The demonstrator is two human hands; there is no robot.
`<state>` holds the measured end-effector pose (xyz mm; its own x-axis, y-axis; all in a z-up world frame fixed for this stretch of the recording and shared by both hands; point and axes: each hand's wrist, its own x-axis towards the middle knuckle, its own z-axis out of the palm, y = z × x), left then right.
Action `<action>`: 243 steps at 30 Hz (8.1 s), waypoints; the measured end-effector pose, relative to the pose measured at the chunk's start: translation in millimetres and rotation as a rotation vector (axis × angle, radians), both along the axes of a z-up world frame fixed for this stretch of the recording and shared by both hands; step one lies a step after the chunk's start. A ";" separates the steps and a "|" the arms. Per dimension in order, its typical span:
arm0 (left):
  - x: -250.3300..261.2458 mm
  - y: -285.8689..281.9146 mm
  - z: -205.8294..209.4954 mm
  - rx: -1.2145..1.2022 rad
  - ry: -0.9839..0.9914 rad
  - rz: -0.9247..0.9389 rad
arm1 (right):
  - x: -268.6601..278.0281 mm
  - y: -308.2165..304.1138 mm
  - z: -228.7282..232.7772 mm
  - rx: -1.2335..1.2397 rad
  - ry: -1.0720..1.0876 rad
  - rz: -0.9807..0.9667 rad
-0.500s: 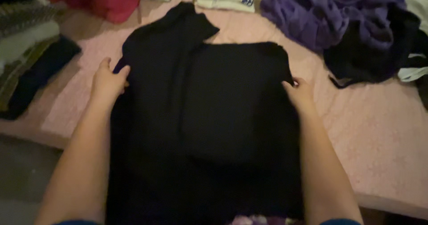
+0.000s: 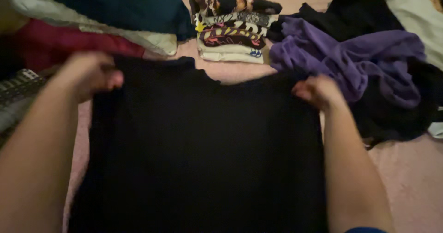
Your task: The person folds two black t-shirts on a bed. They smooth each shirt, fold the sides inward, fold the bottom up, and then fold the top down to create a neat rectangle. The folded shirts are placed on a growing stack.
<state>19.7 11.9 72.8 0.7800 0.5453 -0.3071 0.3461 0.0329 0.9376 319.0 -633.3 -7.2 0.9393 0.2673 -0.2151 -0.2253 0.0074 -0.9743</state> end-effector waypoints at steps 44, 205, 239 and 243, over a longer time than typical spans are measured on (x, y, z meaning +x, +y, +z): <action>114.3 -79.0 -113.9 1.186 -0.131 0.218 | -33.8 40.2 -71.6 -1.049 -0.631 -0.568; -295.9 -173.3 -177.8 0.792 -0.212 0.233 | -384.3 181.1 -86.0 -0.268 -0.147 0.133; -220.8 -212.7 -112.8 1.013 -0.068 -0.052 | -443.4 275.4 -15.2 -0.882 -0.945 0.160; -203.4 -220.1 -129.2 1.197 -0.031 -0.173 | -449.8 264.2 -28.3 -1.056 -0.829 0.340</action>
<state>-183.7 -208.2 -56.4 0.8689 0.3590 0.3407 0.2369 -0.9061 0.3506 -130.7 -369.1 -35.5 0.8133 0.5679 0.1266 0.5741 -0.7483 -0.3323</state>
